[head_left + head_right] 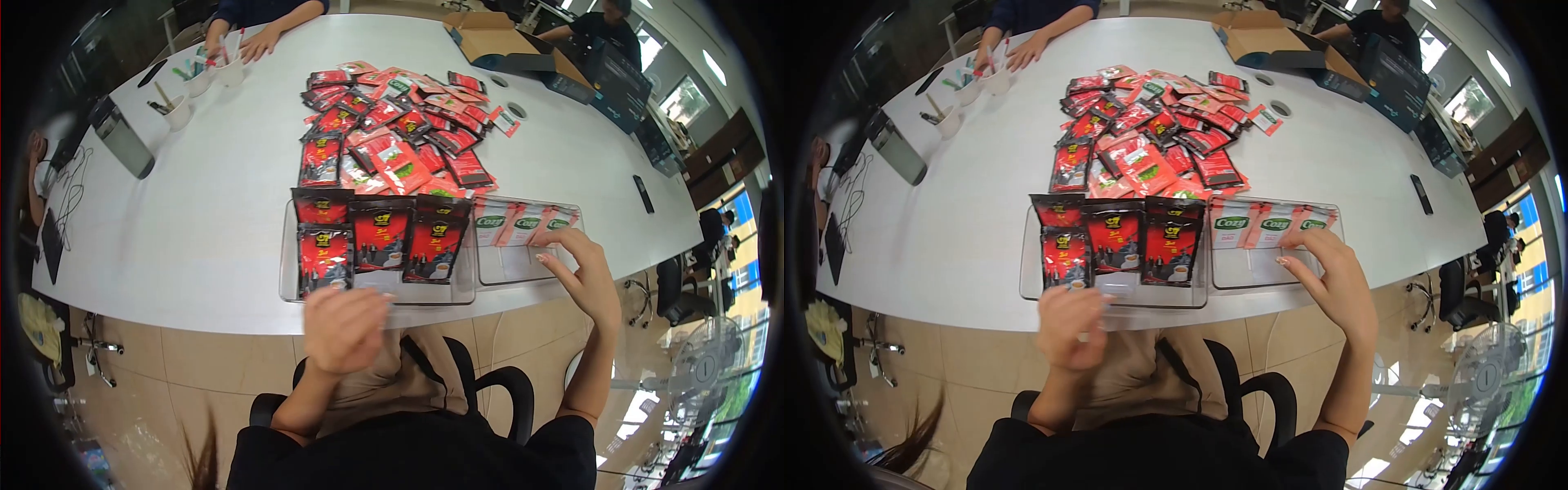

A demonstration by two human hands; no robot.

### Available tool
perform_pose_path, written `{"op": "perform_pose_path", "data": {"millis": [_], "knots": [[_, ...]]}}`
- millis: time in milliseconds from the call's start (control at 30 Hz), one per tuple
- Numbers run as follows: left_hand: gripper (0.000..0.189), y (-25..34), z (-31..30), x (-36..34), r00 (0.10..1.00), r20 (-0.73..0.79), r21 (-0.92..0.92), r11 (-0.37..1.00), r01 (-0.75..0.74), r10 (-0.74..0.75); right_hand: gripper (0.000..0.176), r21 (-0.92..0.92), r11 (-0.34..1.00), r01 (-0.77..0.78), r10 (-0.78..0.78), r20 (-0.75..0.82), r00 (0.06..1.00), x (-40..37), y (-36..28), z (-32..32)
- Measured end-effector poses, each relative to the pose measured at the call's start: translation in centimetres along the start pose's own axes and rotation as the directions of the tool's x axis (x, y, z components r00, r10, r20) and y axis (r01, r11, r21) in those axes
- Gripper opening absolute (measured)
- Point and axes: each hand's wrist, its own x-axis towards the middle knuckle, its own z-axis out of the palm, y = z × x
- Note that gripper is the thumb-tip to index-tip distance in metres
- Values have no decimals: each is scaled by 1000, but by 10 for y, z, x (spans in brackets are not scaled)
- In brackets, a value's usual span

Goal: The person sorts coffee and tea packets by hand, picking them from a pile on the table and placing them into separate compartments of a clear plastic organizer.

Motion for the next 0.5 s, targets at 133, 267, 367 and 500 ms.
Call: {"op": "perform_pose_path", "data": {"millis": [133,267,367,500], "knots": [[31,-34,-28,-4,956,-265,-118,988,95,-124,20,3,995,96,-96,8,995,15,-31,11],[28,-48,-41,0,820,-315,-368,858,359,-478,30,61,931,361,-365,75,928,34,-74,48],[29,-55,-47,4,708,-288,-579,706,408,-645,39,197,881,430,-466,195,863,40,-110,81],[39,-58,-52,0,763,-181,-710,619,336,-621,53,217,887,407,-460,343,819,46,-135,108]]}}
